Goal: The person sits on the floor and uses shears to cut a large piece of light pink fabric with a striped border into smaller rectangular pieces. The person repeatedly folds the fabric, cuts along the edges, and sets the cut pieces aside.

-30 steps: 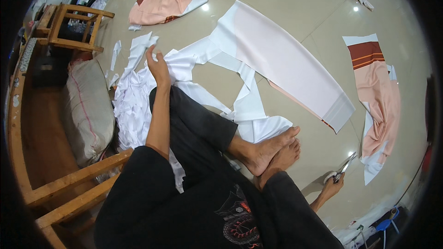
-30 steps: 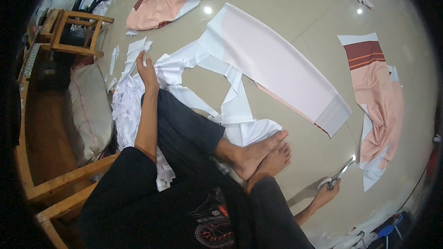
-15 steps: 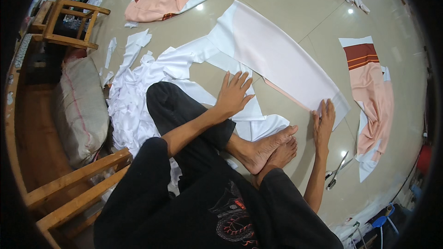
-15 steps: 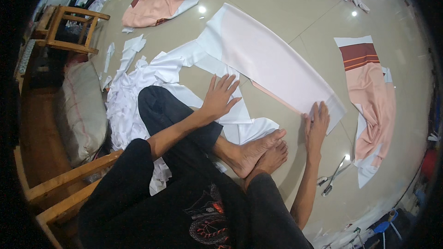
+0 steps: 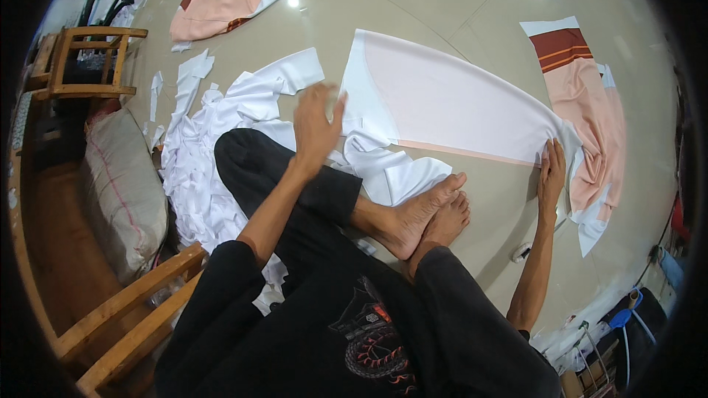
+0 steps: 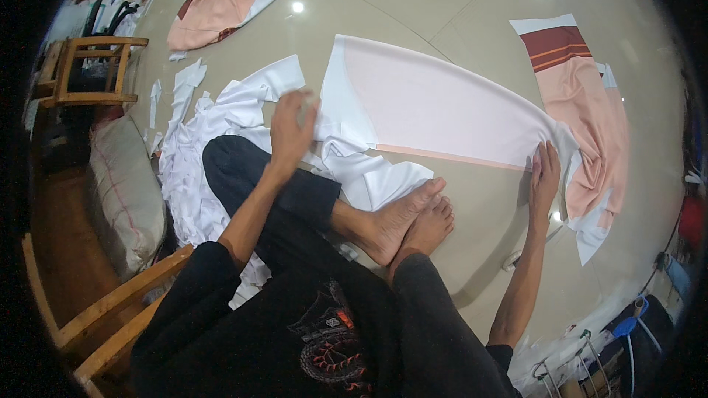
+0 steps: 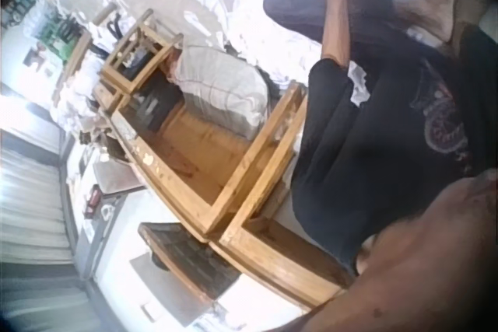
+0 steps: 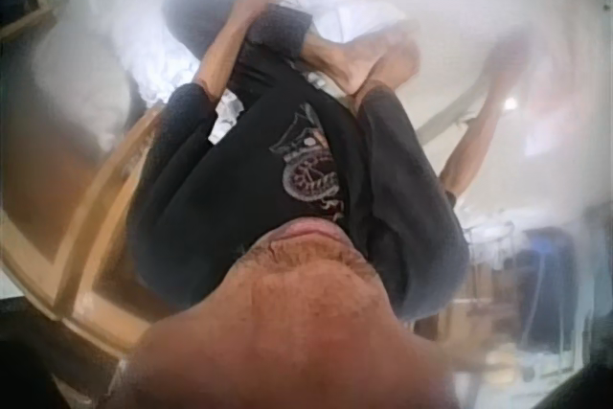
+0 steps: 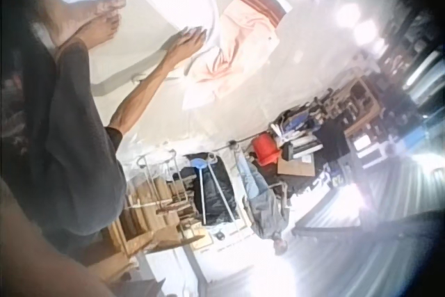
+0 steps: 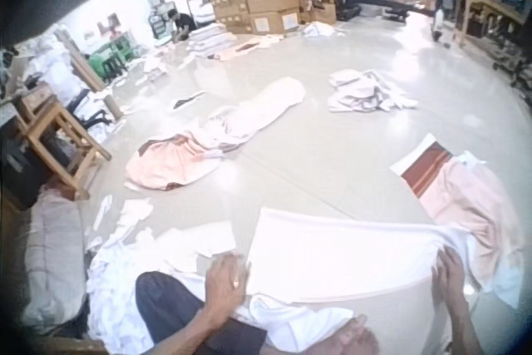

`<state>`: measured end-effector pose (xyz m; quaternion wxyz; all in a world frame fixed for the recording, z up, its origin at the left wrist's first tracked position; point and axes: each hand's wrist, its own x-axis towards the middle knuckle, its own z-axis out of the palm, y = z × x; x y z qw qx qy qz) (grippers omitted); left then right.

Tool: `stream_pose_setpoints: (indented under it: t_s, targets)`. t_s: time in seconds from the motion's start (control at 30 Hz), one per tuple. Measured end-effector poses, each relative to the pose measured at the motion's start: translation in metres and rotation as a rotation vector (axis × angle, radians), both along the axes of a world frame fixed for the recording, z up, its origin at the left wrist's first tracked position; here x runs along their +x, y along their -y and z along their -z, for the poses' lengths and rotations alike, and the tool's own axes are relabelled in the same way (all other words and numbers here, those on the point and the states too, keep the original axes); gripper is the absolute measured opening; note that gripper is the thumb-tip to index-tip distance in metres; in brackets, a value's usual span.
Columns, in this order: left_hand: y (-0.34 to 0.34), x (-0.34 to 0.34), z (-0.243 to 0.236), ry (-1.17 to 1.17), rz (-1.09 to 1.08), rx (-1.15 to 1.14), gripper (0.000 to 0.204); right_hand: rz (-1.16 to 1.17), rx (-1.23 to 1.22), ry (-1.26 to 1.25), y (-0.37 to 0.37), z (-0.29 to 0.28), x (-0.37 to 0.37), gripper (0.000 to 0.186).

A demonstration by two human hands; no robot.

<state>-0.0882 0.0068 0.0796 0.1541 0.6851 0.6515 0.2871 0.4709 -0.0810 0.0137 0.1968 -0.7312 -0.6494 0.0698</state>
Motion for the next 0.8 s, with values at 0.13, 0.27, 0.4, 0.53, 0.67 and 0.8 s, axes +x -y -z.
stream_pose_setpoints:
  t_s: [0.13, 0.27, 0.4, 0.53, 0.67, 0.8]
  targets:
    - [-0.081, 0.009, 0.055, -0.087, -0.116, -0.114, 0.050, 0.034, 0.054, 0.030, -0.016, 0.005, 0.002, 0.040]
    - [-0.145, 0.065, 0.066, -0.272, 0.123, -0.025, 0.049, 0.112, 0.072, 0.120, -0.026, 0.008, 0.015, 0.044]
    - [-0.200, 0.114, 0.067, -0.251, 0.231, -0.025, 0.044, 0.250, 0.023, 0.257, -0.027, 0.007, 0.036, 0.044]
    - [-0.226, 0.128, 0.073, -0.128, 0.117, -0.001, 0.039, 0.329, -0.039, 0.342, -0.026, 0.001, 0.026, 0.038]
    - [-0.177, 0.125, 0.068, 0.047, -0.030, 0.095, 0.033, 0.085, 0.135, 0.087, -0.003, -0.014, -0.030, 0.033]
    - [-0.088, 0.104, 0.056, 0.012, -0.085, -0.141, 0.038, -0.081, 0.122, -0.189, -0.012, -0.030, -0.091, 0.022]
